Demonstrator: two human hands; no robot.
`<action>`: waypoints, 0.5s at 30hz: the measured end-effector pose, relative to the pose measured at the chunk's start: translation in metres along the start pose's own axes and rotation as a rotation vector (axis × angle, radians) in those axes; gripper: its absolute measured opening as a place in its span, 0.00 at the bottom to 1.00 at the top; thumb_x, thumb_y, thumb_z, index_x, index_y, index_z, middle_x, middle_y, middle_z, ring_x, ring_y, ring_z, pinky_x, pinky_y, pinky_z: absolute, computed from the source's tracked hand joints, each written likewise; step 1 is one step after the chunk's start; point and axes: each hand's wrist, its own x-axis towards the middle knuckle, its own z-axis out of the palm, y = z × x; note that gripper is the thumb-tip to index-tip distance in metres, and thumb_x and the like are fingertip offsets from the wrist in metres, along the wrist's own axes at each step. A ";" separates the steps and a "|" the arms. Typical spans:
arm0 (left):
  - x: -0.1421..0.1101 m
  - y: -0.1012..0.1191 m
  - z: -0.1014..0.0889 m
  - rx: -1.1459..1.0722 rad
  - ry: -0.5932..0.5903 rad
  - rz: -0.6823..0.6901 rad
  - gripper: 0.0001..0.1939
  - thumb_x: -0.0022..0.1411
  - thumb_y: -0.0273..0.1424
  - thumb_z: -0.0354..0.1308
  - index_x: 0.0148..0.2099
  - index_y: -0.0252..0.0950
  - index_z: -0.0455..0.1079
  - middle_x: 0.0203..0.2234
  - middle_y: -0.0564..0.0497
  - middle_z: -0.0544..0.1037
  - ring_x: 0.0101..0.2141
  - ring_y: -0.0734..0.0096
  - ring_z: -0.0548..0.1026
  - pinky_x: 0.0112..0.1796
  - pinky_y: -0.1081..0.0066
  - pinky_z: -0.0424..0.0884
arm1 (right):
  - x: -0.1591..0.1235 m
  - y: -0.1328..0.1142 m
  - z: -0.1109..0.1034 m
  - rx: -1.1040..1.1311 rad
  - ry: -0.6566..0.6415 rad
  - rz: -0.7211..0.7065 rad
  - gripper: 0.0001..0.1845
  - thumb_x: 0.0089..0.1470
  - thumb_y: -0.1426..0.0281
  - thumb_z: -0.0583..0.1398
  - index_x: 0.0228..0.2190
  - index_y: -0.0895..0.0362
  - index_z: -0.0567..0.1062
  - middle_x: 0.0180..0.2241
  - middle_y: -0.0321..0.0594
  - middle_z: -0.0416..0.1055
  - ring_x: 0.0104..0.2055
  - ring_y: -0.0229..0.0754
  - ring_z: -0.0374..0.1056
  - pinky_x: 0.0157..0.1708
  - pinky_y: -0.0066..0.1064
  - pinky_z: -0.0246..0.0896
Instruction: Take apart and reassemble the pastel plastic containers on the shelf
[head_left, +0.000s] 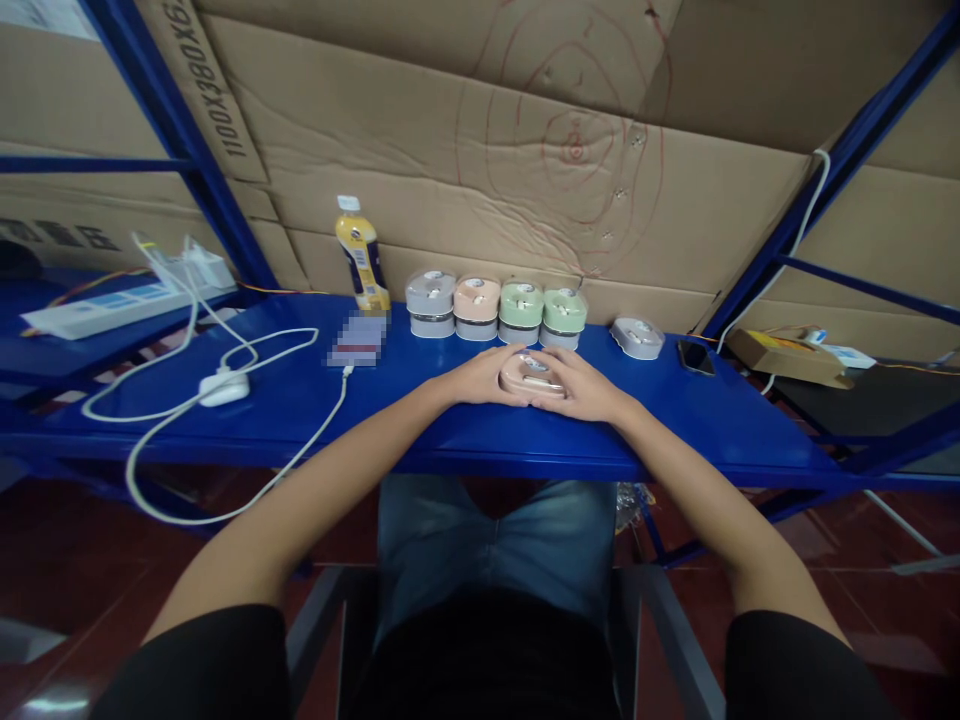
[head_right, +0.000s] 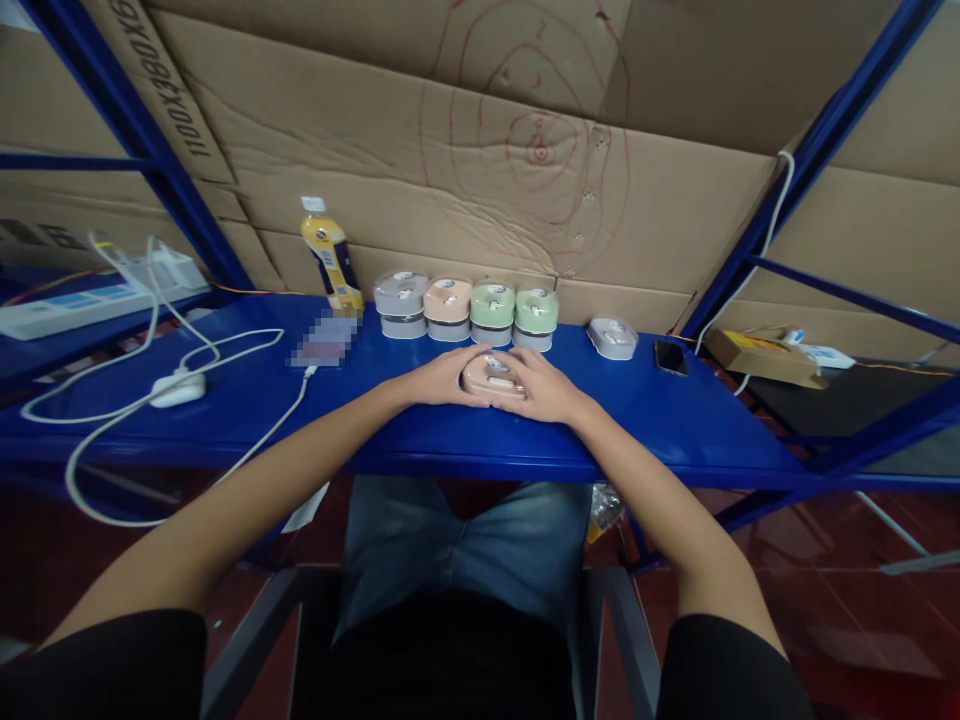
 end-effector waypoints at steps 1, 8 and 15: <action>0.000 -0.001 0.000 -0.001 0.000 -0.005 0.64 0.51 0.60 0.77 0.79 0.35 0.58 0.75 0.31 0.66 0.73 0.27 0.66 0.70 0.37 0.64 | -0.001 0.001 -0.001 0.015 -0.001 -0.011 0.49 0.66 0.41 0.63 0.77 0.52 0.60 0.69 0.60 0.65 0.69 0.69 0.66 0.69 0.65 0.65; 0.001 -0.005 0.003 -0.043 0.037 0.019 0.48 0.61 0.51 0.73 0.75 0.36 0.62 0.63 0.34 0.80 0.63 0.40 0.78 0.64 0.44 0.72 | -0.051 -0.010 -0.020 -0.178 0.003 0.199 0.46 0.69 0.40 0.59 0.76 0.51 0.60 0.70 0.59 0.64 0.71 0.70 0.64 0.69 0.63 0.65; 0.004 -0.001 0.001 -0.010 0.032 -0.014 0.39 0.63 0.49 0.69 0.69 0.35 0.67 0.60 0.36 0.82 0.62 0.43 0.80 0.63 0.48 0.74 | -0.096 -0.012 -0.047 -0.460 -0.076 0.715 0.39 0.71 0.45 0.58 0.65 0.63 0.65 0.58 0.67 0.72 0.57 0.70 0.75 0.55 0.54 0.73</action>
